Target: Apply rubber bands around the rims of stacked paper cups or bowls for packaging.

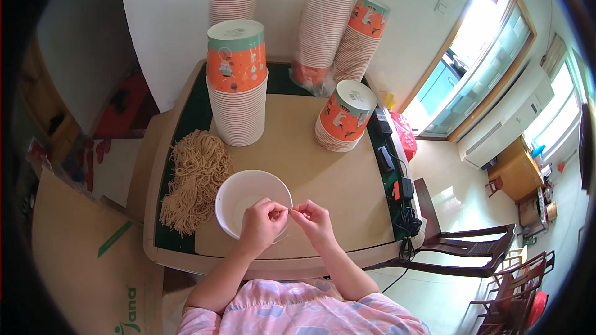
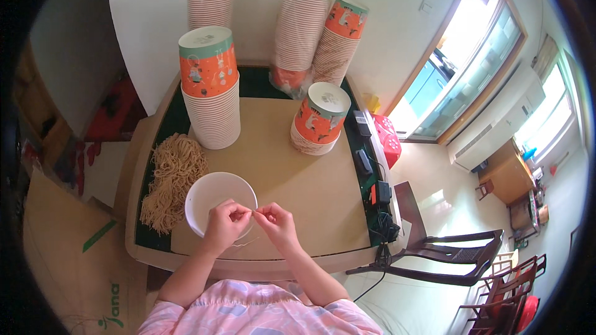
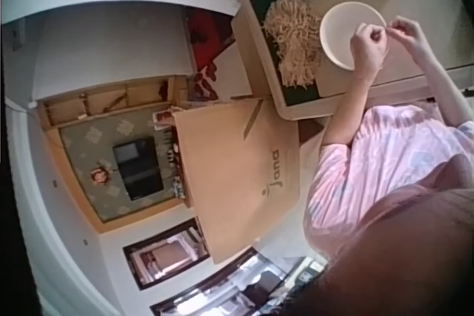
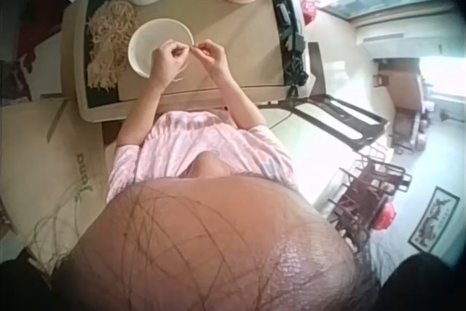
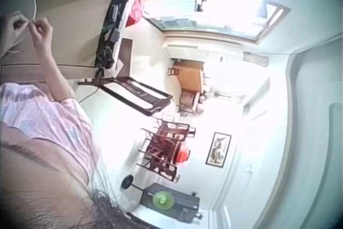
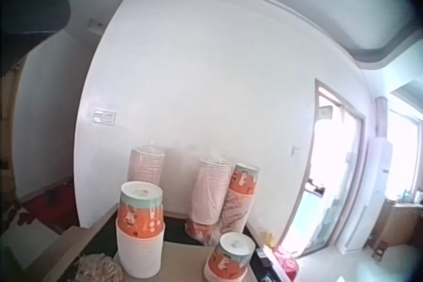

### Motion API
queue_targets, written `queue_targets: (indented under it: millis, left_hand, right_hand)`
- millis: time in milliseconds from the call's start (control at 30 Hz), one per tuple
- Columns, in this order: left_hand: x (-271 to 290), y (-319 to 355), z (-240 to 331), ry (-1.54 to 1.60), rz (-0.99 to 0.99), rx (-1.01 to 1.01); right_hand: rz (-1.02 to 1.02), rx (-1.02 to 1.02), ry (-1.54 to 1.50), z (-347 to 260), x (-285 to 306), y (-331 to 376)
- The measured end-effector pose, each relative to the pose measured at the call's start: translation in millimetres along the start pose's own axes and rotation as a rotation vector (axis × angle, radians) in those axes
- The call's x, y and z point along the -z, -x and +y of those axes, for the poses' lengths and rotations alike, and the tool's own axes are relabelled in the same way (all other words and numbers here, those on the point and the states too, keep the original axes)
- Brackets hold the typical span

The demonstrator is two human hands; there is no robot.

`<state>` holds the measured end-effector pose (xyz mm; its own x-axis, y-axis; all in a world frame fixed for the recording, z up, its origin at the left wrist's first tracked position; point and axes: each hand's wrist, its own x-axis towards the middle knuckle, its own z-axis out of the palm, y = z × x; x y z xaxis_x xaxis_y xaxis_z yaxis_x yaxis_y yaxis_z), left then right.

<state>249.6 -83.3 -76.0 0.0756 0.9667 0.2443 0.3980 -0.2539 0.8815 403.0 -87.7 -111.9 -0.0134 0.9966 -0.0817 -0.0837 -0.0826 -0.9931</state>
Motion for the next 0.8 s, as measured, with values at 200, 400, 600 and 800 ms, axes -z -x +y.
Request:
queue_targets:
  millis: [200,400,600,800]
  left_hand:
    - [1.9,-0.8,0.9,0.023,-0.020,-0.001]
    - [0.2,-1.0,-2.4,-0.018,0.015,-0.019]
    - [3.0,-2.4,-13.6,0.204,-0.008,0.115]
    - [5.2,-2.9,-17.5,0.289,-0.080,0.177]
  right_hand:
    - [-0.018,0.021,0.013,2.5,2.8,-1.0]
    - [-0.012,0.080,0.090,5.7,0.8,-2.4]
    - [0.004,0.116,0.166,6.6,0.6,-3.8]
    - [0.041,0.341,0.355,-14.9,-9.7,1.5]
